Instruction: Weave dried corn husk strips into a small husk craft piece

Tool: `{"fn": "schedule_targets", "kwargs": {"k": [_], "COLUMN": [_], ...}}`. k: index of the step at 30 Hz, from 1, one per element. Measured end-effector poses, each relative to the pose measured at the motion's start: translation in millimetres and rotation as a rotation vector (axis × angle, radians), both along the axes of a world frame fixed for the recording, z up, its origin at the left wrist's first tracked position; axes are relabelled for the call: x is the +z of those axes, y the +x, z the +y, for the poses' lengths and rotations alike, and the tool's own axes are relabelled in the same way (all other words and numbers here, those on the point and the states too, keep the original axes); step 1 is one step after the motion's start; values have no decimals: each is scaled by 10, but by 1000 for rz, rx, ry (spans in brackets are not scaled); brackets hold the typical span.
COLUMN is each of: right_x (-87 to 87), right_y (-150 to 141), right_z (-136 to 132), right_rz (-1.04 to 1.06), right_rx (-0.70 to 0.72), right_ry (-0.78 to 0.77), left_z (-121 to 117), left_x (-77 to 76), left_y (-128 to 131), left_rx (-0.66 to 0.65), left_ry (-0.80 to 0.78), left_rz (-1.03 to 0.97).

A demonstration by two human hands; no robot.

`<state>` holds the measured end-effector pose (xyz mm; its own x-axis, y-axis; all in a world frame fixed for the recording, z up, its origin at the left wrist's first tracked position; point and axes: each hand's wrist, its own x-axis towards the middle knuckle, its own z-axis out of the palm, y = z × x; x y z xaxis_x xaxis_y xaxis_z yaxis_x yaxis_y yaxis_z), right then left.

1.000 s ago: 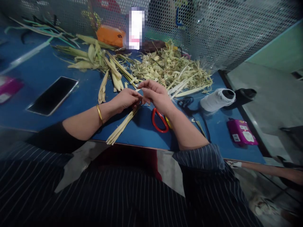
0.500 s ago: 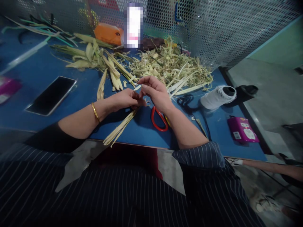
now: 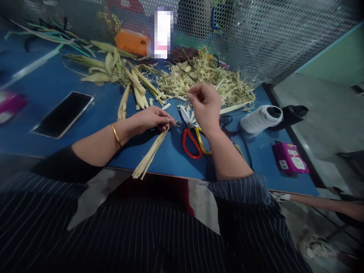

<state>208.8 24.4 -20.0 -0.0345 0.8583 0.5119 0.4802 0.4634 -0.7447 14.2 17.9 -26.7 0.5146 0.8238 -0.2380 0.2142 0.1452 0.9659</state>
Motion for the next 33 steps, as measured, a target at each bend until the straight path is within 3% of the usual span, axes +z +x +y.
{"fn": "schedule_targets", "kwargs": {"k": [6, 15, 23, 28, 33], "right_x": [-54, -170, -198, -156, -112], "right_y": [-128, -222, -264, -223, -193], "right_z": [-103, -80, -75, -74, -86], "right_rz": [-152, -161, 315, 449, 492], "right_rx": [258, 219, 248, 237, 275], "right_ry": [-327, -274, -422, -512, -486], "left_z": [51, 36, 43, 43, 83], "left_x": [-65, -57, -17, 6, -17], "left_y": [-17, -10, 24, 15, -21], "left_rx": [17, 44, 125, 187, 230], "left_ry": [-11, -36, -129, -169, -214], "left_rz": [-13, -36, -93, -110, -180]}}
